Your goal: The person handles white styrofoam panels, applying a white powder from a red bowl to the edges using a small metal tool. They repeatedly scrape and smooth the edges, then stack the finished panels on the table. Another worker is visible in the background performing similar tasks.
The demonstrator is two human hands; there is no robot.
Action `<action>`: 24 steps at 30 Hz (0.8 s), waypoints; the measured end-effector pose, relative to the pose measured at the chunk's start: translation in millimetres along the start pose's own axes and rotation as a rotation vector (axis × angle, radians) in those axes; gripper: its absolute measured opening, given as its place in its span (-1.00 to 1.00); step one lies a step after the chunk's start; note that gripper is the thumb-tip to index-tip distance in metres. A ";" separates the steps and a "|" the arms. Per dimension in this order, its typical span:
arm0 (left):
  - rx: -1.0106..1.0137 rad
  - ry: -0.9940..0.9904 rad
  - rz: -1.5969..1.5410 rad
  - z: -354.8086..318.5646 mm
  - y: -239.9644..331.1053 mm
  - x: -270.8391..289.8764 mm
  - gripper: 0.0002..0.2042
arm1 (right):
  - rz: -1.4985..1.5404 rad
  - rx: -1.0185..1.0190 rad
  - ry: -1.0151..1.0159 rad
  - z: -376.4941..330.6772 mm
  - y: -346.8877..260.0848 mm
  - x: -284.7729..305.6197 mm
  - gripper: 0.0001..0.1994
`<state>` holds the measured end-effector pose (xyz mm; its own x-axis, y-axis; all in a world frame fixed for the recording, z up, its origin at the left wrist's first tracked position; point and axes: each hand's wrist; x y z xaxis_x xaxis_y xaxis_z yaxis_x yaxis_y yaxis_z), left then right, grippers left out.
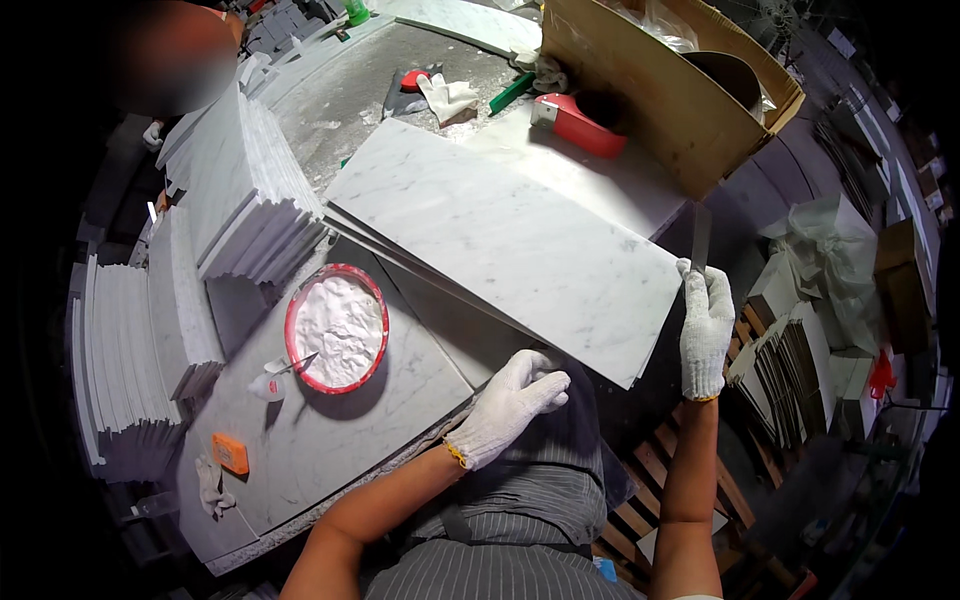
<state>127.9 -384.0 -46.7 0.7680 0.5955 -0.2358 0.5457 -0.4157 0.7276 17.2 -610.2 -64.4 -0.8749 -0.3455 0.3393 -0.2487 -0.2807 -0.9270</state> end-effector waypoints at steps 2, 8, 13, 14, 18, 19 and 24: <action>0.022 0.025 -0.026 6.8 -3.5 1.5 -0.59 | 0.022 -0.018 0.013 -1.3 -1.4 -1.0 -0.82; 0.031 0.050 -0.304 10.1 -7.3 11.6 -0.57 | 0.018 -0.070 -0.050 -22.1 -30.9 -5.4 -0.81; 0.032 0.152 -0.289 1.3 21.8 28.7 -0.30 | 0.053 -0.311 -0.136 -59.0 -48.3 6.9 -0.82; 0.023 0.201 -0.290 3.7 20.4 34.9 -0.29 | 0.097 -0.229 -0.163 -70.7 -34.6 10.3 -0.83; -0.051 0.191 -0.508 12.7 1.9 60.8 -0.43 | 0.074 -0.287 -0.245 -91.5 -52.6 7.1 -0.84; -0.098 0.227 -0.453 15.7 0.4 59.8 -0.45 | 0.071 -0.276 -0.247 -91.1 -52.0 8.3 -0.84; -0.133 0.265 -0.408 15.1 3.3 53.3 -0.49 | 0.020 -0.204 -0.221 -89.3 -53.7 10.2 -0.83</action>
<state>175.7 -364.0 -66.6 0.3803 0.8524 -0.3589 0.7229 -0.0319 0.6902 -15.5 -518.7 -25.4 -0.7742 -0.5422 0.3266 -0.3304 -0.0940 -0.9392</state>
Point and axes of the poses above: each hand's wrist, its own z-axis towards the middle knuckle, its own x-axis out of the back of the hand, y = z × x, and after that the axes turned 2 degrees about x, right-handed
